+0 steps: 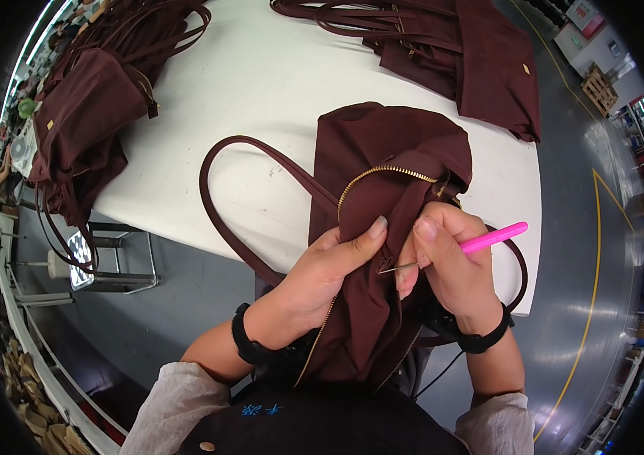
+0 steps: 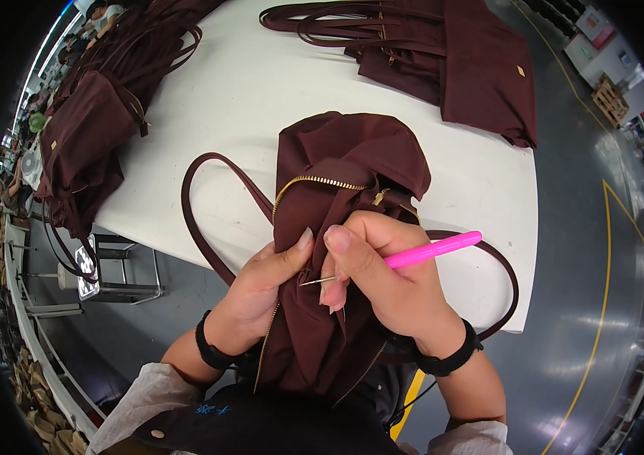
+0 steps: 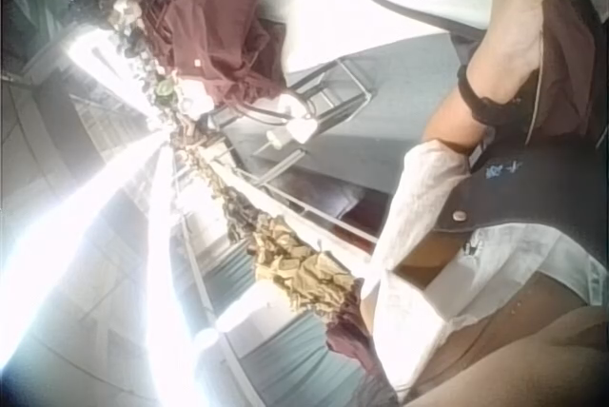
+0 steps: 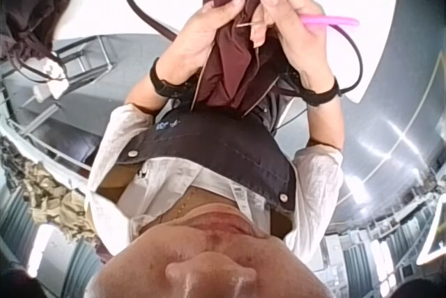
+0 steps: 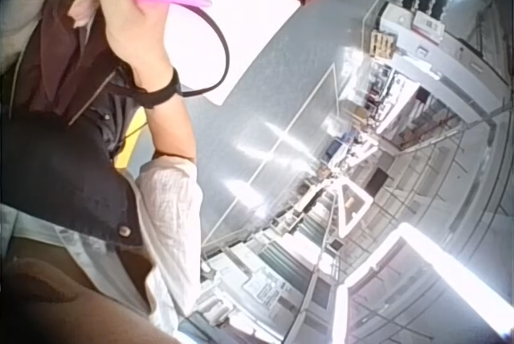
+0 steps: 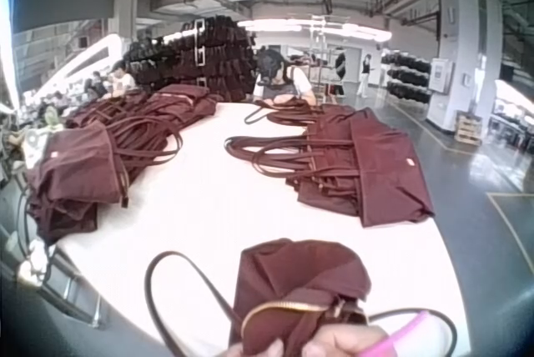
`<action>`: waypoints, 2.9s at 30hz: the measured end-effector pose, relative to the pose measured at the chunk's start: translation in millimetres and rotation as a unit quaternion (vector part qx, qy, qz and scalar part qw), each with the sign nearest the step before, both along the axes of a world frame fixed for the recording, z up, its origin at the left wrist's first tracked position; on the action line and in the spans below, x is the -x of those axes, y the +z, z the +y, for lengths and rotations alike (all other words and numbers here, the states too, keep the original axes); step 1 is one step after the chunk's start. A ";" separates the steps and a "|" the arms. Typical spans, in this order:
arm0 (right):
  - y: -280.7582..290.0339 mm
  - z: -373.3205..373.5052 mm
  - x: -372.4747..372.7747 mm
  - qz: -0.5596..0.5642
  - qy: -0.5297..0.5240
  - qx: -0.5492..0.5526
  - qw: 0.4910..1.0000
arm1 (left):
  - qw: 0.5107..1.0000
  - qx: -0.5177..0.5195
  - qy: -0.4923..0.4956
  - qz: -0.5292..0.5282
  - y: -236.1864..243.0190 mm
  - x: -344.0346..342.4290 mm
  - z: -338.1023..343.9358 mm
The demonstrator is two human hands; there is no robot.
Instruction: The recorder is sewing and inspecting the interior and exterior of maroon leather tote bags at a workshop table.
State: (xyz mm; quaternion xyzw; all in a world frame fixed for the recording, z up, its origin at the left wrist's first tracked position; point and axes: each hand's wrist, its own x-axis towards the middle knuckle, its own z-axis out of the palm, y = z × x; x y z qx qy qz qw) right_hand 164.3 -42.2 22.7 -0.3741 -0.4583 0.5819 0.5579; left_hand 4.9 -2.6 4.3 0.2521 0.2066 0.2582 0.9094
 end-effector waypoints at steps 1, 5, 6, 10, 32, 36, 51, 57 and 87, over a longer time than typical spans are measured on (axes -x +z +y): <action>0.1 0.5 -0.6 0.001 0.004 0.004 1.000 | 1.000 0.001 0.003 0.005 -1.3 0.1 -0.3; 0.9 -1.7 -0.9 -0.046 0.047 0.023 0.998 | 0.996 0.008 0.045 0.078 -2.1 -1.1 -0.1; 0.9 -2.6 -0.5 -0.046 0.046 0.023 0.998 | 0.996 0.007 0.043 0.077 -2.2 -0.8 1.2; 0.4 -4.4 1.6 0.010 0.047 0.015 0.999 | 0.998 0.018 0.026 0.054 -2.5 0.1 3.1; 10.2 -11.4 7.8 -0.091 -0.115 -0.051 0.988 | 0.996 -0.005 0.037 0.078 0.5 0.4 1.8; 10.3 -10.6 7.2 -0.119 -0.116 -0.065 0.984 | 0.997 0.010 0.046 0.058 2.2 -0.7 1.3; 2.6 -11.4 11.0 -0.105 -0.120 -0.085 0.984 | 0.998 0.022 0.039 0.049 -2.3 0.4 1.4; -6.0 -16.5 15.0 -0.182 -0.166 -0.194 0.950 | 0.998 0.031 0.036 0.037 -0.9 -0.8 1.6; -22.8 -15.2 34.3 -0.528 -0.247 -0.480 0.656 | 0.997 0.029 0.062 0.033 7.8 -1.7 0.0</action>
